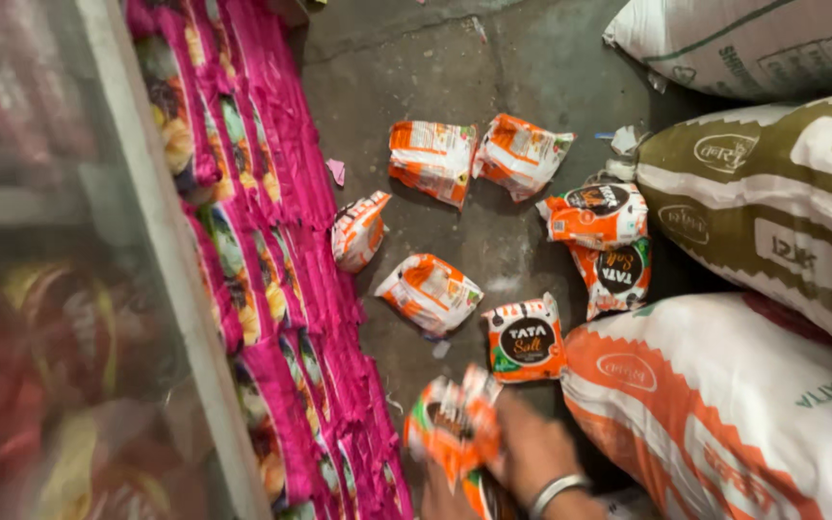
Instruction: The person repeatedly picks up small orange and white salt packets from a pile on the floor, smooths them, and stacks them neatly on a low shelf. The person uses a small metal tool to press or mark the packets before placing them in the stack.
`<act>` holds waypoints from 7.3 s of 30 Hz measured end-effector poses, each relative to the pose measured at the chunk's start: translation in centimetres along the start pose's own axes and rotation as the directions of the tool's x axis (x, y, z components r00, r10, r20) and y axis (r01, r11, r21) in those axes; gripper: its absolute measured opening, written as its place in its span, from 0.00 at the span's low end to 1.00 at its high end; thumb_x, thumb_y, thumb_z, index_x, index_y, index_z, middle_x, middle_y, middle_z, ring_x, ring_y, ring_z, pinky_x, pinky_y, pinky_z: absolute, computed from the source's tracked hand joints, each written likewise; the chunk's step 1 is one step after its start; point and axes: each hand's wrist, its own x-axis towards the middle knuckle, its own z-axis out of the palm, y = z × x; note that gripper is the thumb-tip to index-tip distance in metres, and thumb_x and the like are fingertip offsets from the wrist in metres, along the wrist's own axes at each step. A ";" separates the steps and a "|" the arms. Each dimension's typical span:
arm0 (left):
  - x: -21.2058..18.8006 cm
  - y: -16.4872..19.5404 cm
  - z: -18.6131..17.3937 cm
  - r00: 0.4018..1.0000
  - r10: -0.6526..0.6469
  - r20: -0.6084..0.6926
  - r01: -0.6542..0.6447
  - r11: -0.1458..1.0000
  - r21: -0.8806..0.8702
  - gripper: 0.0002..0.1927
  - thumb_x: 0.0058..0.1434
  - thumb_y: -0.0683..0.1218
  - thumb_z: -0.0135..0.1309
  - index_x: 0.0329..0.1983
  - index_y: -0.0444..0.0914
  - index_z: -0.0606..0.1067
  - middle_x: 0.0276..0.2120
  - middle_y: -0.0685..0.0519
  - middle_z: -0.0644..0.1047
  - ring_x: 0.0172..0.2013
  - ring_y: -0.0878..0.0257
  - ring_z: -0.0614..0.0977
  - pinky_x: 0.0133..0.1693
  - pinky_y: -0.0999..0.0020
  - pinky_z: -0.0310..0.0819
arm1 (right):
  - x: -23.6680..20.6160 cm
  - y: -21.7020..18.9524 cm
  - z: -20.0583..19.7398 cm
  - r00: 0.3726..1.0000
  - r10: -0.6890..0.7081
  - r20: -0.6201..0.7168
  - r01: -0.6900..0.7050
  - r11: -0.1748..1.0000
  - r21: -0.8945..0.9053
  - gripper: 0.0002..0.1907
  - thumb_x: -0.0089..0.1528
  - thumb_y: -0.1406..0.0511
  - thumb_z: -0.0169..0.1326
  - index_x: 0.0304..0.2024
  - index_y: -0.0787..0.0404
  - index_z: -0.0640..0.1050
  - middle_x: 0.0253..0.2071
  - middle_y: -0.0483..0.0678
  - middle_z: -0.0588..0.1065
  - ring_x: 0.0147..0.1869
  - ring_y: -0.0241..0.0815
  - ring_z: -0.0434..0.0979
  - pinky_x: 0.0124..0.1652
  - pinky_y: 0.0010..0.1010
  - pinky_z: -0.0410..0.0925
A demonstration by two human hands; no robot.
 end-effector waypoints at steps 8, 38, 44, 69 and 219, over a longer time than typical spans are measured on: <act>-6.5 -11.1 1.1 0.935 -0.285 0.212 0.242 0.948 0.207 0.21 0.65 0.42 0.49 0.61 0.34 0.64 0.52 0.34 0.73 0.52 0.35 0.75 0.51 0.46 0.69 | -5.6 3.9 7.4 0.629 0.028 0.777 0.089 0.990 -0.108 0.25 0.55 0.52 0.64 0.47 0.62 0.77 0.43 0.60 0.79 0.50 0.59 0.80 0.50 0.45 0.72; 33.1 31.6 -0.8 0.580 0.809 0.095 -0.621 0.363 0.694 0.60 0.46 0.81 0.55 0.70 0.38 0.57 0.66 0.33 0.64 0.69 0.36 0.57 0.66 0.34 0.41 | 24.6 12.8 -10.1 0.944 -0.269 -0.190 0.107 0.795 -0.597 0.18 0.54 0.75 0.53 0.47 0.64 0.67 0.57 0.62 0.64 0.71 0.72 0.58 0.38 0.44 0.78; 35.9 30.3 0.1 0.495 0.825 0.271 -0.800 0.312 0.512 0.25 0.58 0.56 0.60 0.53 0.37 0.73 0.51 0.43 0.74 0.57 0.45 0.72 0.61 0.49 0.61 | 24.5 12.8 -9.9 0.960 -0.205 -0.191 0.057 0.810 -0.584 0.11 0.61 0.72 0.48 0.47 0.63 0.67 0.53 0.58 0.66 0.70 0.66 0.62 0.39 0.43 0.78; 23.8 23.3 -2.0 0.538 0.840 0.063 -0.808 0.494 0.321 0.13 0.69 0.54 0.51 0.37 0.40 0.76 0.20 0.38 0.75 0.24 0.39 0.80 0.27 0.43 0.72 | 18.6 8.0 -11.6 0.919 -0.308 -0.244 0.223 0.920 -0.322 0.21 0.49 0.76 0.53 0.44 0.64 0.66 0.42 0.61 0.73 0.50 0.69 0.69 0.46 0.55 0.67; -75.6 -35.9 8.4 0.876 0.073 -0.476 -0.225 0.936 -0.272 0.18 0.51 0.51 0.68 0.34 0.33 0.76 0.33 0.39 0.81 0.36 0.40 0.82 0.39 0.48 0.74 | -84.9 18.5 6.8 0.890 -0.278 -0.361 0.251 0.960 -0.120 0.33 0.55 0.59 0.63 0.59 0.61 0.65 0.37 0.63 0.77 0.39 0.67 0.78 0.40 0.54 0.70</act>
